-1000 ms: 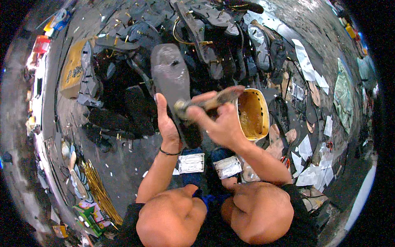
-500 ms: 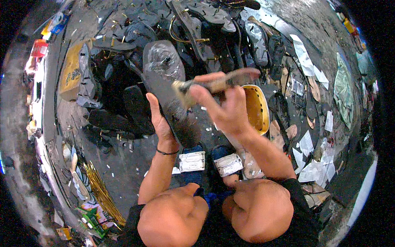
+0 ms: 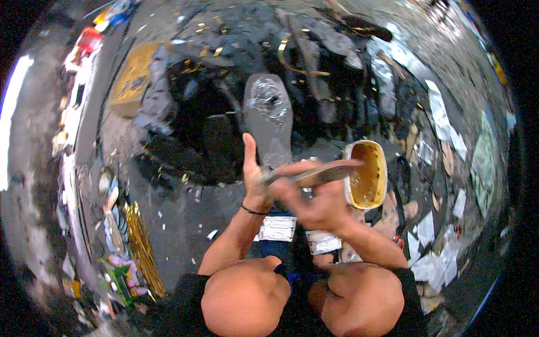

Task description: The person sits on the floor and applies a substance to the soles of several sandals using a brush. They then insert wooden shoe trees into the sandals and adjust the straps.

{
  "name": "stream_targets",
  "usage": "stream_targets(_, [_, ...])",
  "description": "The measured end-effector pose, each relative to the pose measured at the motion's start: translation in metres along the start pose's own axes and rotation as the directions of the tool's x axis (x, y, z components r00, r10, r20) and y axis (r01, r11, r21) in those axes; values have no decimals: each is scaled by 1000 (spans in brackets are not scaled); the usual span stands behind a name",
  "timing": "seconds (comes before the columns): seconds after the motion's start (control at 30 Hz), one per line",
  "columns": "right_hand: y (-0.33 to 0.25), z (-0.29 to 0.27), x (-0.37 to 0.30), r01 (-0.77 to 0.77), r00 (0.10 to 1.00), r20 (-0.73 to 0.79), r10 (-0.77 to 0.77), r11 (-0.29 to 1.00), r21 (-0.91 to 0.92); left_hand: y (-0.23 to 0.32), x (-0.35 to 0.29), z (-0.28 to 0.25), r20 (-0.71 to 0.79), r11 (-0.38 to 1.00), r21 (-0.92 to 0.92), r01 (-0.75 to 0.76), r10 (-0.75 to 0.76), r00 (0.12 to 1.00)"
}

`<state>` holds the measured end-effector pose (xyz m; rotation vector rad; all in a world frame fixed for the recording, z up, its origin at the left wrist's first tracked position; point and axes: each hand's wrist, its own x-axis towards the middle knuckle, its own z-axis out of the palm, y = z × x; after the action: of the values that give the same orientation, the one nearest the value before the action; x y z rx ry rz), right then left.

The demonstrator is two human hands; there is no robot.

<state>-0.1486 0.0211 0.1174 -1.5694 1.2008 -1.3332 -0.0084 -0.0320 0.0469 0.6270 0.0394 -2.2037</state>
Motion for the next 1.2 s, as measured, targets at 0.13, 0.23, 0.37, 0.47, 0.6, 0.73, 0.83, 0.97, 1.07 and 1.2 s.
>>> stream_targets(0.13, [14,10,-9,-32,998,57,41,986,-166,-7,-14,5,-23,997,50,-62,63,998])
stream_targets(0.23, [-17,10,-20,-190,949,259,178,982,21,-9,-25,-9,-127,968,54,-247,251,960])
stream_targets(0.37, [-7,-51,1,-318,924,-255,285,943,-98,39,-114,-36,-101,856,86,-510,517,850])
stream_targets(0.47, [45,-120,-45,-474,833,-388,394,871,-131,68,-173,-85,-145,808,23,-589,586,797])
stream_targets(0.6, [81,-161,-122,-628,695,-521,495,771,-105,129,-201,-141,-324,642,38,-766,733,598])
stream_targets(0.73, [75,-164,-155,-669,661,-586,469,722,-177,228,-196,-167,-217,532,-22,-846,824,524])
stream_targets(0.83, [107,-190,-173,-551,715,-585,383,824,-133,282,-181,-178,-409,471,-20,-882,801,437])
stream_targets(0.97, [96,-168,-178,-641,601,-679,422,761,-94,264,-203,-293,-94,552,162,-818,834,544])
stream_targets(1.07, [66,-156,-213,-697,487,-768,417,715,-54,135,-189,-298,-251,594,390,-703,803,540])
stream_targets(1.2, [54,-125,-237,-620,484,-783,391,785,9,66,-192,-273,-531,723,614,-318,676,511])
